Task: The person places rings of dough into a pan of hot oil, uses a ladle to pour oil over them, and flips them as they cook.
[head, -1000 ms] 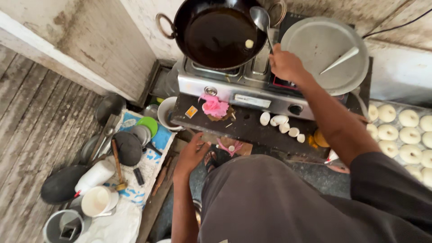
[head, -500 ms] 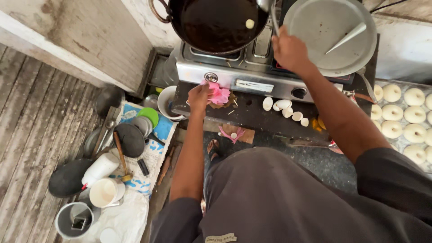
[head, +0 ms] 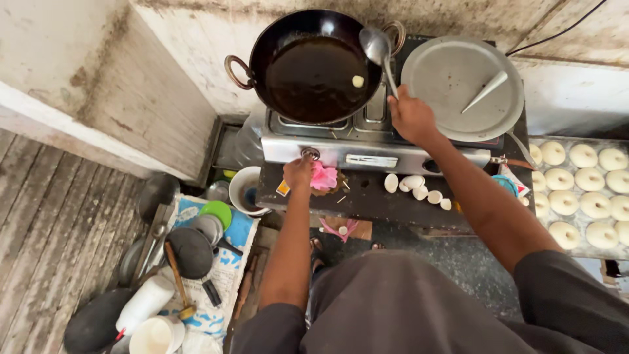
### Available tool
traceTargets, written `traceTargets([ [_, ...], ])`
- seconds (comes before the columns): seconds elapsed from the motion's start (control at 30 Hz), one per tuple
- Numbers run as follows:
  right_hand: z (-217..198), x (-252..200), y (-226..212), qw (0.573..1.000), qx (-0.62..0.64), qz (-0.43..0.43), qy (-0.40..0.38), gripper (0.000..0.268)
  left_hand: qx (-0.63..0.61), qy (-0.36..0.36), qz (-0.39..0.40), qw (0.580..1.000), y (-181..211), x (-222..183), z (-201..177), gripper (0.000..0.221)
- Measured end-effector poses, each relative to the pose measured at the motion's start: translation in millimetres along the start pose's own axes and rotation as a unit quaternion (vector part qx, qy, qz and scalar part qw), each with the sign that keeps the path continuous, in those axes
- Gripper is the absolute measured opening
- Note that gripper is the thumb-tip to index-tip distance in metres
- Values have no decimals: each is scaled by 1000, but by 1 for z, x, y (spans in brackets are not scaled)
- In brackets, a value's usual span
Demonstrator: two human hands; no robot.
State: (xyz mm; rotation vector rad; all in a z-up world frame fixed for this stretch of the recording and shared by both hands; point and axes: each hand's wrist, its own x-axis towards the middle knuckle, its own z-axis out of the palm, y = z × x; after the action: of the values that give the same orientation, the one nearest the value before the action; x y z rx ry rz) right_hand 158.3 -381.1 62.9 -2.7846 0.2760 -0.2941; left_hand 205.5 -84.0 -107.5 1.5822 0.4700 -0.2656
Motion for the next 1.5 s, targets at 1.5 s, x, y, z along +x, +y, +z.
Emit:
traceTargets([
  [1.5,-14,-250,-17,892,332,246,-182,22,33,-274,-70,959,-56,-106,-68,33],
])
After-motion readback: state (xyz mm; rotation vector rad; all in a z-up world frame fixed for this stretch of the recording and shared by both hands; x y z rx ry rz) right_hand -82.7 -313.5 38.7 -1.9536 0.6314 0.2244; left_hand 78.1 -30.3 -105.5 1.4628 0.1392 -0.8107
